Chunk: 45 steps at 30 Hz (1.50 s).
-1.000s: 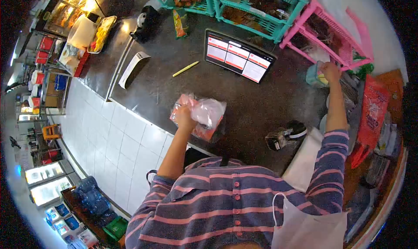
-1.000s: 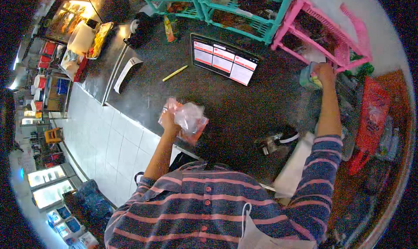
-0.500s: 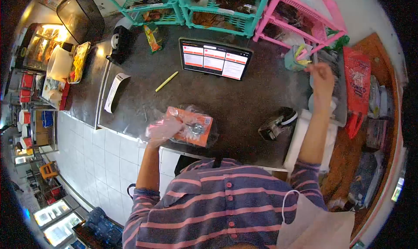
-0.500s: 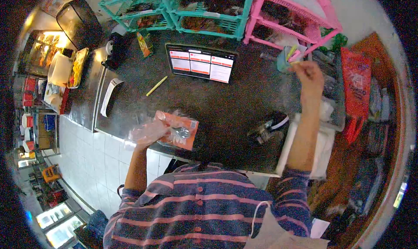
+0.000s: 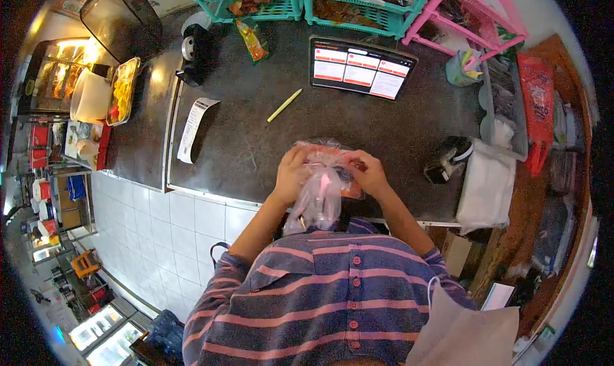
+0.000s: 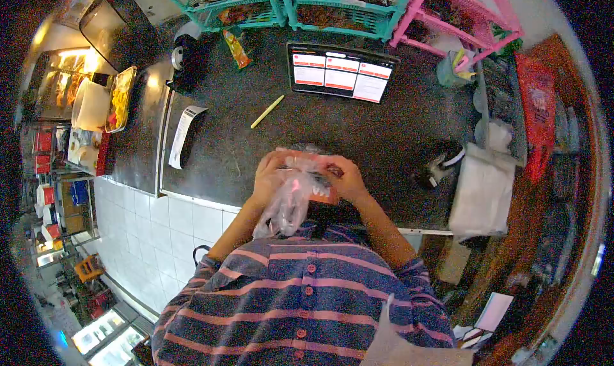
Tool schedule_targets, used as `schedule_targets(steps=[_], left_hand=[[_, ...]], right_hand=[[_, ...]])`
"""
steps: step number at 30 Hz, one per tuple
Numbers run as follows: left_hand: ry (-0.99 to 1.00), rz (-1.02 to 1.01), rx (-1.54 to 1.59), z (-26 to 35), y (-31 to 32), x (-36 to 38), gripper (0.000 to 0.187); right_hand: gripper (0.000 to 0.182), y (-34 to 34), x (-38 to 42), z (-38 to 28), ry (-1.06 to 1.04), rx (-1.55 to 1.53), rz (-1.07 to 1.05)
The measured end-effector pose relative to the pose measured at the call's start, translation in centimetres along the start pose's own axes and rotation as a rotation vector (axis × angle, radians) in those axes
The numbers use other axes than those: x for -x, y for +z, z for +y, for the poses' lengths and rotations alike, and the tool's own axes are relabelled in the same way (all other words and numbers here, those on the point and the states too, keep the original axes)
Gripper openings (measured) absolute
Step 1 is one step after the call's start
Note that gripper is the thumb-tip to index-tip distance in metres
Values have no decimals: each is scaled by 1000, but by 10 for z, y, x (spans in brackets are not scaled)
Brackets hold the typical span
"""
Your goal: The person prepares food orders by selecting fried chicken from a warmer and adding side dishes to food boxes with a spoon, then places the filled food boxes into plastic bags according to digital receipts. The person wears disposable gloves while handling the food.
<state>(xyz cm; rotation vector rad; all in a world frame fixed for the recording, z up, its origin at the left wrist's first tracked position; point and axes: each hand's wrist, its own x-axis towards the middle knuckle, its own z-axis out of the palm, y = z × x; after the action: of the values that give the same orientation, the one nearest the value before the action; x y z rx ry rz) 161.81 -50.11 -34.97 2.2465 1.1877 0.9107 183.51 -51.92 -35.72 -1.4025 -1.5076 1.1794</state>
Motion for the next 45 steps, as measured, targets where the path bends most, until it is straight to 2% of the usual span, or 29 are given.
schedule_targets(steps=[1,2,5,8,10,11,15,18,22,24,27,28,33,36,39,42,45], left_hand=[[167,-8,-38,-6,0,-3,28],[182,-141,82,-11,0,-6,29],[163,-312,75,-10,-6,-16,28],[-11,-422,69,-4,-6,-36,30],[38,-433,45,-35,26,-38,30],[-25,-489,123,-32,17,-47,29],[-230,-830,331,-20,-13,-79,40],[-315,-854,334,-22,-8,-83,39],[-480,-806,634,-33,1,-79,25],[-498,-813,764,-40,4,-76,24],[-580,-947,643,-41,0,-77,27],[-587,-948,689,-42,0,-75,27],[-578,-854,838,-41,2,-72,27],[-603,-788,886,-38,2,-72,16],[-559,-704,872,-38,4,-69,18],[-374,-803,710,-43,2,-73,23],[-143,-823,404,-41,3,-75,27]], right_hand=[[18,3,1,-3,-83,47,1],[19,6,3,-4,-164,95,2],[21,10,5,-7,-262,257,24],[14,18,17,-28,-262,379,165],[15,23,19,-31,-221,478,196],[16,25,20,-32,-192,530,196],[17,43,30,-29,-223,341,263],[17,55,26,-28,-342,321,326],[22,53,20,-14,-441,408,318],[24,49,20,-12,-454,436,287],[24,49,23,-8,-452,433,302],[24,50,23,-8,-430,425,314],[25,54,19,-5,-401,428,324],[29,57,16,-1,-390,397,333],[21,54,15,-5,-382,402,325],[20,55,16,-3,-394,368,309],[21,59,16,-3,-425,446,298]])
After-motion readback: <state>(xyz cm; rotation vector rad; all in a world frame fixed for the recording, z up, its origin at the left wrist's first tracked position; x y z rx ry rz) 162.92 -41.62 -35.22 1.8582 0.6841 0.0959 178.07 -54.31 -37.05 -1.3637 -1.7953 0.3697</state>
